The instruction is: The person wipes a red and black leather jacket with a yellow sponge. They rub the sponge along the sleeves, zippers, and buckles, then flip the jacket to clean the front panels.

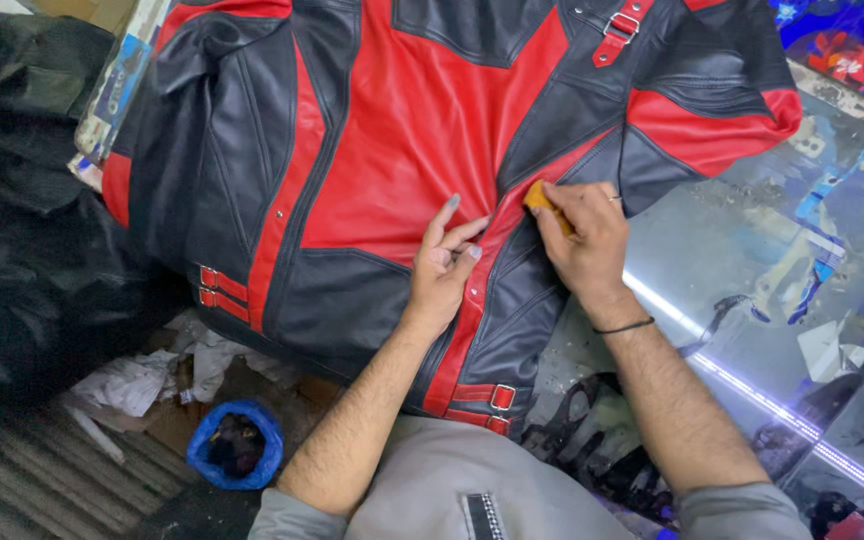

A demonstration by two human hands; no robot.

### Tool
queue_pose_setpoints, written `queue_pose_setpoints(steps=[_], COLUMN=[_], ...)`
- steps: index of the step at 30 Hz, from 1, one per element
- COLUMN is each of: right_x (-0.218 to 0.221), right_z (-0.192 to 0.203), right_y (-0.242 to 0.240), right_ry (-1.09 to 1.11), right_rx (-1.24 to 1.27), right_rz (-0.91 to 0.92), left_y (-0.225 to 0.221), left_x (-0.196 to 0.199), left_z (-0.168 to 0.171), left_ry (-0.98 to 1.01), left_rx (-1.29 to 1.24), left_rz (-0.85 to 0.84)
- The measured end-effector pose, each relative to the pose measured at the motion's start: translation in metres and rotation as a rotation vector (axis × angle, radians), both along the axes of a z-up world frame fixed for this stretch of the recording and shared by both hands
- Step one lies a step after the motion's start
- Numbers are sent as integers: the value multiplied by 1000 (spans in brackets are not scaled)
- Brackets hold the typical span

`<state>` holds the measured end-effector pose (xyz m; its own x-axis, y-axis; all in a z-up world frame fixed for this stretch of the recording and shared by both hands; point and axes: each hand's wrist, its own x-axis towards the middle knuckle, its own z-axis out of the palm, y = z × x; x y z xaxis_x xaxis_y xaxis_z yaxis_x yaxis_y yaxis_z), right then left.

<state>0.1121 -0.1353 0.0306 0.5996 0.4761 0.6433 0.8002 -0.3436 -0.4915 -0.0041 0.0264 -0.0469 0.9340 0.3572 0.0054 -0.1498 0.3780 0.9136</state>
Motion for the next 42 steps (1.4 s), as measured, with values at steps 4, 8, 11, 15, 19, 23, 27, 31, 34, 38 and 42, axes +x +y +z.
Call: queue_pose_setpoints(steps=[4, 8, 11, 15, 19, 23, 27, 31, 34, 38, 42], right_x=[-9, -12, -14, -34, -59, -98, -135, -179, -195, -230, -277], right_z=[3, 5, 5, -6, -27, -41, -57, -56, -53, -48, -60], right_y=[7, 11, 13, -3, -46, -95, -144, -209, -269, -340, -372], right_ry=[30, 37, 66, 210, 486, 846, 892, 835, 310, 164, 263], right_rx=[32, 8, 28, 80, 293, 598, 621, 568, 46, -130, -377], right_rz=[143, 97, -11, 80, -71, -72, -155, -350, -694, -1157, -1238], left_y=[2, 2, 1, 3, -2, 10, 46, 55, 62, 63, 60], left_x=[0, 0, -1, 2, -12, -24, -34, -34, -38, -41, -40], left_z=[3, 0, -4, 6, 20, 21, 12, 1, -13, -23, -19], left_ry=[8, -27, -26, 7, 82, 147, 173, 73, 4, -92, -80], left_rx=[24, -41, -20, 113, 634, 1249, 1433, 1541, 1470, 1438, 1461], left_rz=[7, -12, -10, -8, 106, 111, 85, 75, 42, 47, 35])
